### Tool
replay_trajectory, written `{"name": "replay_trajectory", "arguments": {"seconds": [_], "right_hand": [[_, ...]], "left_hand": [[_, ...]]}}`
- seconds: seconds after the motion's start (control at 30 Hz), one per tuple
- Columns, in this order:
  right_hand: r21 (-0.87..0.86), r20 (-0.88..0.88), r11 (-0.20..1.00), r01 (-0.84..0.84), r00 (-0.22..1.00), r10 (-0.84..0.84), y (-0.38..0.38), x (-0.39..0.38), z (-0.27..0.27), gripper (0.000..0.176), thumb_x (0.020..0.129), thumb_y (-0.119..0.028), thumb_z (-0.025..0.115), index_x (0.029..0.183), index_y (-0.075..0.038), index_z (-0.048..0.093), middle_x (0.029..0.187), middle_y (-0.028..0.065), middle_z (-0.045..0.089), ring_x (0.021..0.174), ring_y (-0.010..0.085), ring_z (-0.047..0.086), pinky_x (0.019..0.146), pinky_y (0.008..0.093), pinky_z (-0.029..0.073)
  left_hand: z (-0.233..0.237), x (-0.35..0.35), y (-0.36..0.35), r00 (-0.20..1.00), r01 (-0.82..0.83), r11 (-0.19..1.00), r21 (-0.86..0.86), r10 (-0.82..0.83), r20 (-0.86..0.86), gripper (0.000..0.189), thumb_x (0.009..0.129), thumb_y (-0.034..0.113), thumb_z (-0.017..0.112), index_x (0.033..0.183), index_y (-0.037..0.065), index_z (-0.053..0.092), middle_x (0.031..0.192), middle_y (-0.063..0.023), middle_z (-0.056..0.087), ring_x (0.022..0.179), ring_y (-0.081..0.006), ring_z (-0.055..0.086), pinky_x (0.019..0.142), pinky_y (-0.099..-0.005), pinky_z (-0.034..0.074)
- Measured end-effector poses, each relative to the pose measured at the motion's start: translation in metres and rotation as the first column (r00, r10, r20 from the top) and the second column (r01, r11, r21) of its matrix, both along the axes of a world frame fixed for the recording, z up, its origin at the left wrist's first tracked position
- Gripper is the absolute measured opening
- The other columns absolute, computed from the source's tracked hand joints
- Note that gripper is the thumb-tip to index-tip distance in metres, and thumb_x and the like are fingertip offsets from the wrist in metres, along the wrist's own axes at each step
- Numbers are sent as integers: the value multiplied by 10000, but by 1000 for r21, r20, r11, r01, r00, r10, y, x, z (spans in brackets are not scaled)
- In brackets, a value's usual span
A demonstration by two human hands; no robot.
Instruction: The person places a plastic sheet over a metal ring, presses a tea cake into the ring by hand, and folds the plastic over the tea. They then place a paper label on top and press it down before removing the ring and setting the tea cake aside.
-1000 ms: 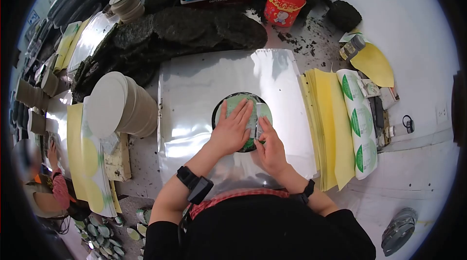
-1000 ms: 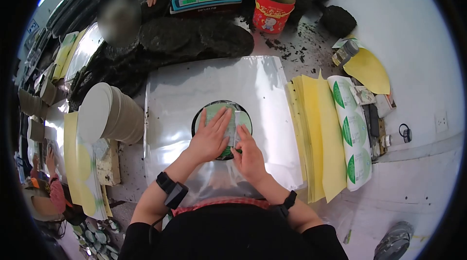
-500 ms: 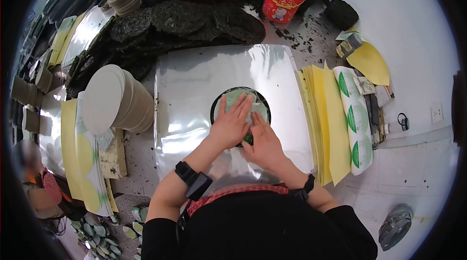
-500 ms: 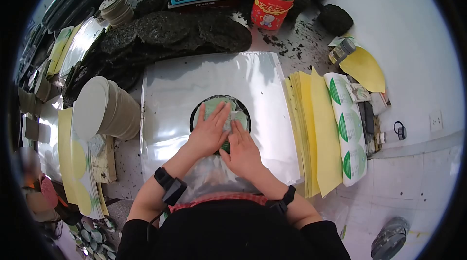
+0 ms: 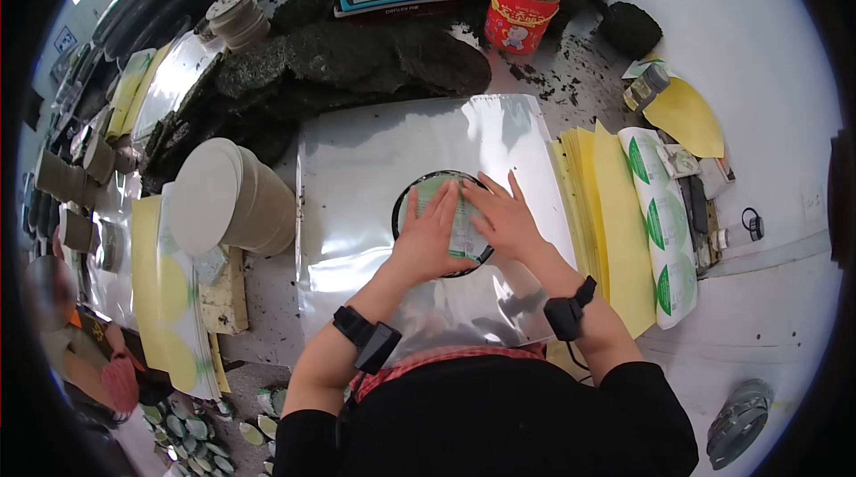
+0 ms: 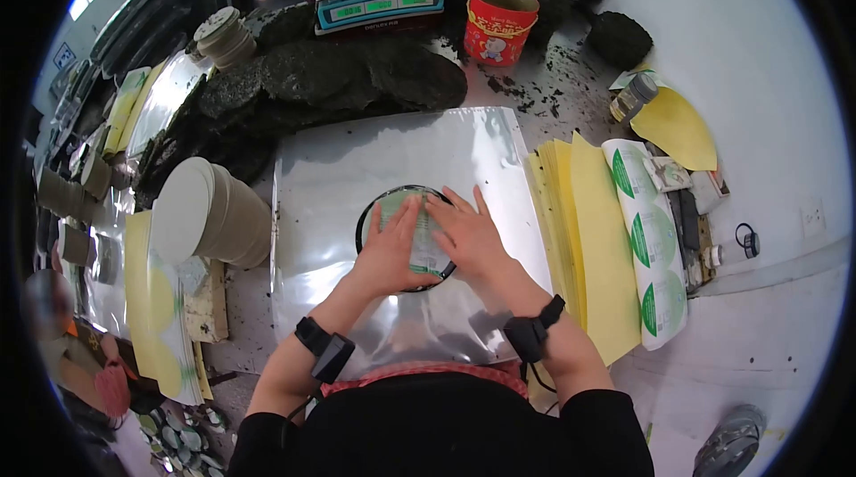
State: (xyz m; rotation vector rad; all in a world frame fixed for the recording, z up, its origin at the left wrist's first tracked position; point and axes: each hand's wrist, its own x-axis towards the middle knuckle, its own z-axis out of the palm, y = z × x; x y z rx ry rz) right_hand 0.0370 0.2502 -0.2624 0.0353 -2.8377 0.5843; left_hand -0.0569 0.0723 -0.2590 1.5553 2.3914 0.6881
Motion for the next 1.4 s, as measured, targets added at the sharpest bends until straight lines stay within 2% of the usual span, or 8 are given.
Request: {"name": "replay_trajectory", "arguments": {"seconds": [0.3, 0.6, 0.73, 0.87, 0.93, 1.03, 1.2, 1.4], "right_hand": [[78, -41, 996, 31, 999, -28, -55, -4, -5, 557, 855, -277, 601, 1347, -52, 468, 1439, 215, 379, 1349, 367, 340, 1129, 491, 226], [180, 202, 984, 4, 978, -41, -62, -3, -1, 689, 863, -507, 552, 1374, -59, 435, 1463, 235, 313, 1388, 405, 237, 1136, 553, 129], [-70, -329, 907, -414, 868, 371, -83, 26, 60, 488, 787, -303, 683, 1188, -45, 581, 1242, 184, 566, 1176, 348, 529, 996, 463, 418], [-613, -148, 739, 281, 877, -456, 2, 51, 12, 601, 808, -321, 698, 1264, 26, 519, 1379, 255, 418, 1318, 366, 380, 1082, 432, 310], [39, 364, 916, 400, 848, -386, 5, 50, -36, 684, 825, -348, 688, 1339, 29, 441, 1423, 277, 354, 1342, 343, 356, 1088, 413, 315], [-699, 35, 710, 83, 996, -82, -35, 24, 12, 739, 771, -286, 743, 1382, -42, 407, 1304, 200, 491, 1202, 339, 484, 1028, 395, 373], [-343, -285, 900, -268, 943, 172, -36, -8, 51, 745, 724, -205, 759, 1380, -87, 426, 1234, 145, 544, 1077, 325, 545, 923, 403, 448], [-389, -387, 860, -331, 905, 173, -40, -26, 41, 661, 774, -225, 727, 1358, -75, 456, 1202, 146, 567, 1096, 335, 538, 970, 396, 415]], "left_hand": [[0, -27, -23, 865, -301, 811, 501, 11, 502, 832, 774, 290, 690, 1421, -40, 282, 1410, -247, 392, 1331, -341, 385, 1100, -471, 301], [49, -40, 21, 991, -111, 947, 302, 83, 102, 170, 766, 91, 661, 931, 70, 698, 894, -102, 672, 834, -293, 639, 733, -366, 508], [83, -17, -30, 995, -85, 934, 347, 101, -27, 148, 747, 135, 680, 881, 79, 704, 864, -89, 669, 818, -304, 631, 720, -380, 506], [41, -25, -120, 842, -524, 794, 308, 428, 328, 92, 813, 92, 701, 842, 5, 705, 663, -85, 654, 602, -129, 616, 593, -271, 485], [6, 13, -121, 859, -505, 793, 342, 425, 284, 67, 795, 49, 703, 856, 21, 704, 714, -56, 653, 654, -126, 617, 617, -253, 484], [-5, 37, -90, 979, -202, 827, 524, 176, 100, 167, 741, 24, 728, 903, 57, 705, 777, -82, 636, 702, -222, 615, 611, -327, 486], [73, 2, -86, 868, -45, 844, 535, 298, -398, 602, 672, 213, 794, 1223, 81, 591, 1306, -141, 521, 1175, -354, 500, 1038, -538, 305], [27, -35, -76, 994, -43, 852, 521, 88, -62, 765, 659, 28, 755, 1368, 81, 474, 1426, -178, 404, 1272, -358, 434, 1042, -422, 381]]}}
